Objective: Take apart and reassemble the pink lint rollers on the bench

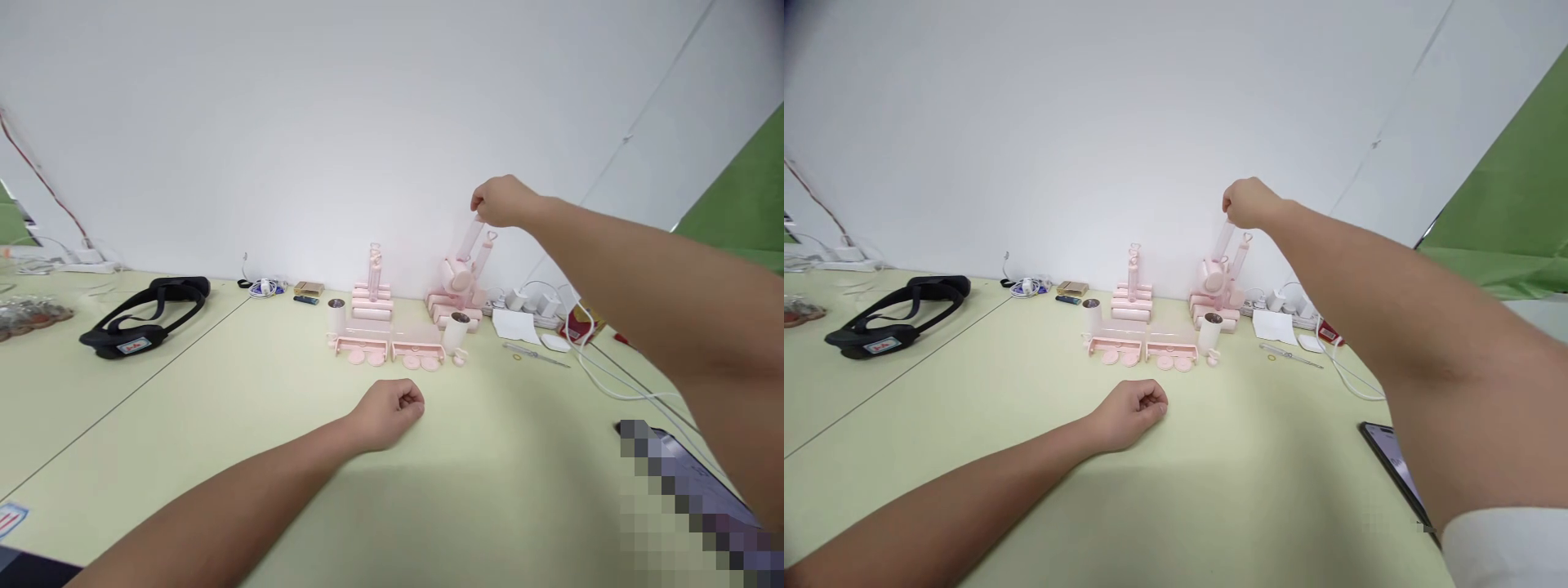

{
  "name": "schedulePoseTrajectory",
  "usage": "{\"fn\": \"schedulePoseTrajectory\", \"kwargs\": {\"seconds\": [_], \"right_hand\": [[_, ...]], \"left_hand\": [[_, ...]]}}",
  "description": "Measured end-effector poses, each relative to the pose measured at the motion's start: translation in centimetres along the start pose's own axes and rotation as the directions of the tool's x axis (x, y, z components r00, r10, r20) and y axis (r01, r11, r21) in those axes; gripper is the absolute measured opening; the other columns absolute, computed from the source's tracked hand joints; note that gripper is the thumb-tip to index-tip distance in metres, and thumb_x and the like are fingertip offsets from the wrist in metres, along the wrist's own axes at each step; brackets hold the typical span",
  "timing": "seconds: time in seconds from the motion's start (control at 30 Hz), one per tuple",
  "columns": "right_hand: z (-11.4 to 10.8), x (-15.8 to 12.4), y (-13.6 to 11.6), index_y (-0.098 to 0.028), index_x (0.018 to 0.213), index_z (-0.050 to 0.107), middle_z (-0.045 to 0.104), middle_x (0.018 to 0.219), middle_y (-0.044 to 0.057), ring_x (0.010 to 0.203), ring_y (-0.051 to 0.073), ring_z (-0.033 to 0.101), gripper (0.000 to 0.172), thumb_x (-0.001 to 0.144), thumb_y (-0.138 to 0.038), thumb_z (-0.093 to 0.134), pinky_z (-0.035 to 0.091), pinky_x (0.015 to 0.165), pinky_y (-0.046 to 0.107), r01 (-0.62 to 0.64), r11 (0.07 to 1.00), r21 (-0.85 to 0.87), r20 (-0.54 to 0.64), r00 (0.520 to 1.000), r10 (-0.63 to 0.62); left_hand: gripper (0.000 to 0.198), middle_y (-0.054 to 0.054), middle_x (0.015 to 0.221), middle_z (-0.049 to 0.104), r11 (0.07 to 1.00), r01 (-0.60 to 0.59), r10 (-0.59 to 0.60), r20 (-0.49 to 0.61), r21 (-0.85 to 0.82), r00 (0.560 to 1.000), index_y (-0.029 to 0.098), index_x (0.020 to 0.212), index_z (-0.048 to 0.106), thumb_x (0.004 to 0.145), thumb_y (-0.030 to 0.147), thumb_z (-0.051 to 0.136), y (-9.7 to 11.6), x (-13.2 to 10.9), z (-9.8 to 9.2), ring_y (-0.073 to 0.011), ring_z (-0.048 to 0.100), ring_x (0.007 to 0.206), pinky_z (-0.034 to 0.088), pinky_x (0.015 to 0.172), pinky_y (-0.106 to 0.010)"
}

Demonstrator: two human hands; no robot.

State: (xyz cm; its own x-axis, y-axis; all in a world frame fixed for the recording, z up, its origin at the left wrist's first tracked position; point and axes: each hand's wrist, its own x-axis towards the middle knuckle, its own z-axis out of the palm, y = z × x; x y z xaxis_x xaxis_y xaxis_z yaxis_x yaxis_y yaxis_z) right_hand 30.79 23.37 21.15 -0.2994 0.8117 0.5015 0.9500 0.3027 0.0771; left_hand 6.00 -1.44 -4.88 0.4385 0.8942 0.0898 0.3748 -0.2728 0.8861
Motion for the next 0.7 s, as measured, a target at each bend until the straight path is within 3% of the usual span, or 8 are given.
{"fn": "schedulePoseTrajectory", "kwargs": {"seconds": [0.13, 0.33, 0.57, 0.7], "right_hand": [[2.6, -0.4, -1.5, -0.018, 0.094, 0.071, 0.067, 0.094, 0.007, 0.090, 0.024, 0.058, 0.017, 0.079, -0.020, 0.064, 0.046, 0.082, 0.036, -0.096, 0.983, -0.160, 0.095, 0.989, 0.112], [5.0, -1.2, -2.8, -0.019, 0.099, 0.071, 0.066, 0.101, 0.011, 0.094, 0.027, 0.058, 0.023, 0.078, -0.021, 0.060, 0.045, 0.078, 0.036, -0.036, 0.963, -0.268, 0.173, 0.981, 0.084], [5.2, -1.7, -3.1, -0.019, 0.095, 0.072, 0.068, 0.098, 0.010, 0.094, 0.026, 0.058, 0.023, 0.078, -0.022, 0.057, 0.043, 0.078, 0.034, -0.032, 0.972, -0.231, 0.184, 0.980, 0.076], [4.8, -2.1, -3.4, -0.020, 0.101, 0.071, 0.067, 0.106, 0.009, 0.096, 0.026, 0.058, 0.027, 0.081, -0.027, 0.054, 0.043, 0.078, 0.034, -0.031, 0.980, -0.196, 0.161, 0.985, 0.063]], "left_hand": [[0.018, 0.000, 0.074, 0.060, 1.000, 0.005, -0.005, 0.004, -0.001, 1.000, 0.018, 0.082, 0.061, 0.082, 0.032, 0.050, -0.1, 0.0, 0.0, -0.0117, 0.051, 0.066, 0.039, 0.057, -0.022], [0.018, 0.000, 0.075, 0.061, 1.000, -0.001, 0.001, 0.009, 0.000, 1.000, 0.017, 0.082, 0.061, 0.081, 0.031, 0.051, 0.1, 0.0, -0.1, -0.0117, 0.052, 0.067, 0.040, 0.058, -0.022], [0.018, 0.001, 0.074, 0.060, 1.000, 0.006, -0.007, 0.011, 0.005, 1.000, 0.017, 0.082, 0.061, 0.081, 0.031, 0.051, 0.4, -0.2, -0.1, -0.0112, 0.050, 0.066, 0.039, 0.058, -0.022], [0.018, 0.000, 0.074, 0.060, 1.000, 0.007, -0.008, 0.010, 0.019, 1.000, 0.017, 0.082, 0.062, 0.081, 0.032, 0.050, 0.3, -0.2, -0.1, -0.0114, 0.050, 0.066, 0.039, 0.057, -0.022]]}}
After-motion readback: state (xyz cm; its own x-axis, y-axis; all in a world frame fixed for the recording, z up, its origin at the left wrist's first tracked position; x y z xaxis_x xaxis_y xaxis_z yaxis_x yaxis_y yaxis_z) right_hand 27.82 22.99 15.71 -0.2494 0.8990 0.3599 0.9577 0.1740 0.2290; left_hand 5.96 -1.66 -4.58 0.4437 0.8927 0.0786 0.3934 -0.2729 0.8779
